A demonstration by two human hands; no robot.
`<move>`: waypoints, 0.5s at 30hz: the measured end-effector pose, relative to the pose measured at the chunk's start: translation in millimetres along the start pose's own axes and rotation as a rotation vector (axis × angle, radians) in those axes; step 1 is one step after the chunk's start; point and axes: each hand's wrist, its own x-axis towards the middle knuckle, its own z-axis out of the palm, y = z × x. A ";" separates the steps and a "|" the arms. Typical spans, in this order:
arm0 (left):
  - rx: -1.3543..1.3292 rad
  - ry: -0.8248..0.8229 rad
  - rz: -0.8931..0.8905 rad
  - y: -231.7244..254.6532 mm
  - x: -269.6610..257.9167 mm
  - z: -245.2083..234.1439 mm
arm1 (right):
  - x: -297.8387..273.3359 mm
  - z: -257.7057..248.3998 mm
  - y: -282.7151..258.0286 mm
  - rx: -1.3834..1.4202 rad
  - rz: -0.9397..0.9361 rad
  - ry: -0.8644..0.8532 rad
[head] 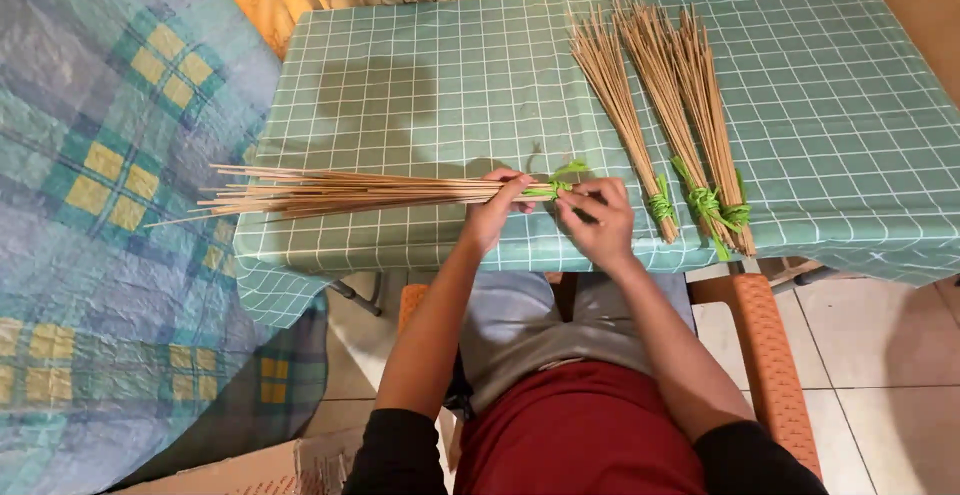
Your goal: The person is untying, sorting, and re-bundling thin wooden sticks on a table, using green plastic strips to secure them.
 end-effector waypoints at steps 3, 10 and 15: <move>-0.008 0.016 -0.009 -9.5 3.4 -5.7 | 3.8 1.4 -14.8 -0.113 -0.125 0.018; 0.018 -0.003 0.005 -2.9 1.1 -0.6 | 4.1 2.8 -17.8 -0.098 -0.165 0.088; 0.000 -0.005 0.003 -8.5 3.6 -2.5 | -0.5 3.6 -15.6 -0.254 -0.098 0.008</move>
